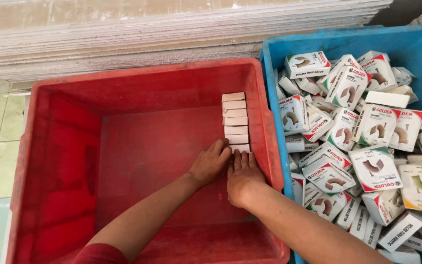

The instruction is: The person organizes small boxes into a larger crate and uses a cloth to wipe down a circular object.

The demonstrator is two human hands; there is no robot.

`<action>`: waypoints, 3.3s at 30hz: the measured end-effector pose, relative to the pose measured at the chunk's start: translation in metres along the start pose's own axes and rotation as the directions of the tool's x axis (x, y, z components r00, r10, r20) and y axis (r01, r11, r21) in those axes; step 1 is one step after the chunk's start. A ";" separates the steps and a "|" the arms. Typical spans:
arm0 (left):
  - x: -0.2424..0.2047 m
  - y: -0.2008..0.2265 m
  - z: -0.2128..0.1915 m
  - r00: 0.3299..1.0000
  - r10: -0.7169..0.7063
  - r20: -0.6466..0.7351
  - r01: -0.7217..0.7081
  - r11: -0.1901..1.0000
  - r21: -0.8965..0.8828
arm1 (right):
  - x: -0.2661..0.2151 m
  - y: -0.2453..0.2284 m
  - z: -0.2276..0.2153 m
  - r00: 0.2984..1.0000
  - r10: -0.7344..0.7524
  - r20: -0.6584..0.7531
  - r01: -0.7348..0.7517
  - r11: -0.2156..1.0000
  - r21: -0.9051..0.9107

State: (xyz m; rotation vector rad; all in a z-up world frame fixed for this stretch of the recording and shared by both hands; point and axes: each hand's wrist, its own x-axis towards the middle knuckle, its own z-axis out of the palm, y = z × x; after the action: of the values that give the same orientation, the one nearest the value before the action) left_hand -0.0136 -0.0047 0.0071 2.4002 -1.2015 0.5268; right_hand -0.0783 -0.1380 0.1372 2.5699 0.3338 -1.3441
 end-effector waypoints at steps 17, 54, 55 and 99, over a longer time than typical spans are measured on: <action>0.015 0.015 -0.014 0.975 -0.083 0.204 0.070 0.995 0.071 | 0.009 0.009 0.001 0.993 -0.012 -0.115 0.021 0.997 0.080; -0.151 0.339 -0.210 0.935 -0.329 -0.130 0.322 0.944 -0.072 | -0.234 -0.126 0.270 0.348 0.133 -0.928 0.205 0.955 0.214; -0.152 0.337 -0.206 0.934 -0.337 -0.123 0.329 0.941 -0.080 | -0.238 -0.127 0.270 0.360 0.132 -0.924 0.204 0.955 0.216; 0.129 0.316 0.016 0.879 -0.470 0.080 0.464 0.882 0.080 | -0.158 0.243 0.164 0.428 -0.220 -0.877 -0.066 0.960 -0.273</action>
State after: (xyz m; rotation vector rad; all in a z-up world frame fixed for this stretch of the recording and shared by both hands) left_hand -0.1968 -0.2720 0.1161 2.6674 -0.5996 0.2937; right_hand -0.2204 -0.4328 0.1986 2.7737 0.7436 0.2752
